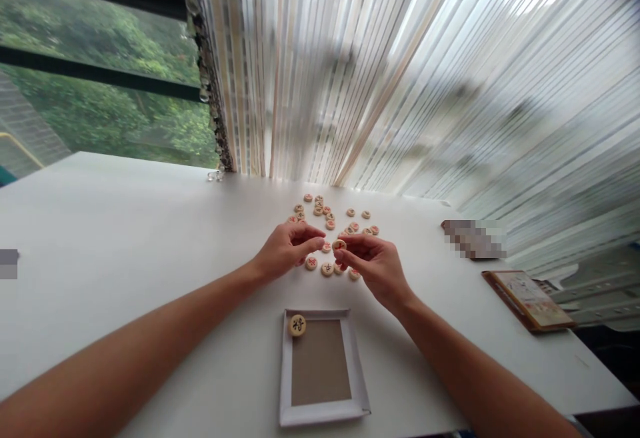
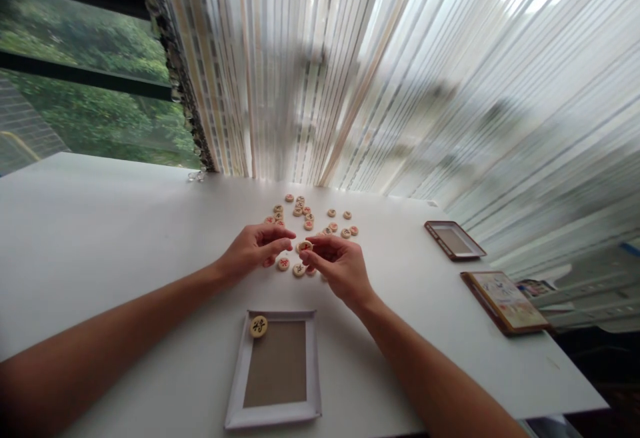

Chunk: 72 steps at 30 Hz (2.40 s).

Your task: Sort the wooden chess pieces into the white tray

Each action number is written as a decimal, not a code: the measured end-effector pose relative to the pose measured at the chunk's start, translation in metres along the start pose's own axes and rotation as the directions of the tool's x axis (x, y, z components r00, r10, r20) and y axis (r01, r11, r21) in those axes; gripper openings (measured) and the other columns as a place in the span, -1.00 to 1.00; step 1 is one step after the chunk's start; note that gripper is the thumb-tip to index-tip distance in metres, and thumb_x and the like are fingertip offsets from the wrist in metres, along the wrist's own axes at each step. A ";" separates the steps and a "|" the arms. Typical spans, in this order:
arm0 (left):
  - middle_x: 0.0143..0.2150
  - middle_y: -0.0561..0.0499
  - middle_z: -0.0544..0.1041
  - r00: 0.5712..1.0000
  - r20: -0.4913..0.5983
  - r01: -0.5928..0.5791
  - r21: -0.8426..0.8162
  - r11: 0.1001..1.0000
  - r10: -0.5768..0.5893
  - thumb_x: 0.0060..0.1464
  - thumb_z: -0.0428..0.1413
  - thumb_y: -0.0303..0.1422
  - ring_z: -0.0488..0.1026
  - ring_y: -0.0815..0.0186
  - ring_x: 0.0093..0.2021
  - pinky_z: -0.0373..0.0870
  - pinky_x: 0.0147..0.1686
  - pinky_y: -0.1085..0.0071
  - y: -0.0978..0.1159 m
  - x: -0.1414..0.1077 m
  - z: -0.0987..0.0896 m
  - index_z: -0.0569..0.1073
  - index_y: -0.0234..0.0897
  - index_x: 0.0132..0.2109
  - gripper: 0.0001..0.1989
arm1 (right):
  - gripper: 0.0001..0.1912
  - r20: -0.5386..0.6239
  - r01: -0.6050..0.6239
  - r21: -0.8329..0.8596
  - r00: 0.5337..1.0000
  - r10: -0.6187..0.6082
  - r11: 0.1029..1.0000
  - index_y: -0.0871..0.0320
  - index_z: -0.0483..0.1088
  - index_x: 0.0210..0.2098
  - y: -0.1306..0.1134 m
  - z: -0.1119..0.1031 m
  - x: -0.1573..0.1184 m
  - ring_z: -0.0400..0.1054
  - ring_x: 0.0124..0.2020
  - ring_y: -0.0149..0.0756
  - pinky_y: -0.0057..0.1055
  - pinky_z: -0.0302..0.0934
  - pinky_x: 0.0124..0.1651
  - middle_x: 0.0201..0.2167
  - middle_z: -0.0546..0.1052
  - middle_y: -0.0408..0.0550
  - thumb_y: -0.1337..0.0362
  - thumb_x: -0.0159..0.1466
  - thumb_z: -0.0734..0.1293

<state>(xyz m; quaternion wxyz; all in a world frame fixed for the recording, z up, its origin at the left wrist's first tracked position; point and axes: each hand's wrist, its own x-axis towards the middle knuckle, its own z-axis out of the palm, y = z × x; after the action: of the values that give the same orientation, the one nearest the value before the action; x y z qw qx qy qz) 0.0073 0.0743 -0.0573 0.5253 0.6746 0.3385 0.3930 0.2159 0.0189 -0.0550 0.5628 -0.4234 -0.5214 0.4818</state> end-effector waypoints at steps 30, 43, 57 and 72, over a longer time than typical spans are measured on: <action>-0.23 -0.12 0.71 0.990 0.000 -0.143 -0.024 0.989 0.143 0.15 0.40 -0.30 0.61 0.36 -0.40 0.53 -0.49 0.54 0.012 -0.016 0.018 0.73 -0.34 -0.16 -0.82 | -0.67 -0.069 -0.141 0.020 0.987 0.142 0.990 0.08 0.75 -0.25 -0.011 0.005 -0.018 0.68 -0.34 -0.13 -0.16 0.64 -0.15 -0.34 0.76 0.02 0.10 0.04 0.72; -0.28 -0.11 0.72 0.997 0.004 -0.074 -0.121 0.990 0.075 0.10 0.44 -0.26 0.64 0.30 -0.37 0.61 -0.43 0.47 0.010 -0.012 0.017 0.75 -0.35 -0.16 -0.77 | -0.68 -0.017 -0.222 0.115 0.974 0.225 0.968 0.05 0.75 -0.19 -0.005 0.001 -0.017 0.68 -0.20 -0.12 -0.11 0.59 0.04 -0.21 0.77 0.03 0.10 0.09 0.70; -0.31 -0.11 0.74 0.999 0.044 -0.005 -0.247 0.969 0.016 0.09 0.47 -0.24 0.63 0.31 -0.43 0.66 -0.39 0.41 0.006 -0.011 0.017 0.73 -0.38 -0.03 -0.64 | -0.61 0.019 -0.254 0.119 0.967 0.254 0.960 0.09 0.74 -0.12 -0.008 0.001 -0.016 0.68 -0.25 -0.18 -0.11 0.61 0.05 -0.23 0.77 0.02 0.09 0.09 0.70; -0.30 -0.10 0.74 0.989 0.053 -0.140 -0.019 0.990 0.141 0.17 0.39 -0.36 0.62 0.35 -0.43 0.65 -0.39 0.49 0.005 -0.020 0.021 0.75 -0.34 -0.01 -0.75 | -0.56 -0.024 -0.203 0.040 0.979 0.204 0.978 0.18 0.70 -0.31 -0.007 0.005 -0.016 0.53 -0.55 -0.32 -0.43 0.46 -0.51 -0.49 0.69 -0.04 0.10 -0.10 0.76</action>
<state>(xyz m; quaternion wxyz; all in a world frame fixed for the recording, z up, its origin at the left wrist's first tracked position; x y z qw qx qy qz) 0.0167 0.0465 -0.0584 0.5104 0.7032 0.2728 0.4130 0.2121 0.0021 -0.0505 0.5255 -0.4706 -0.4582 0.5408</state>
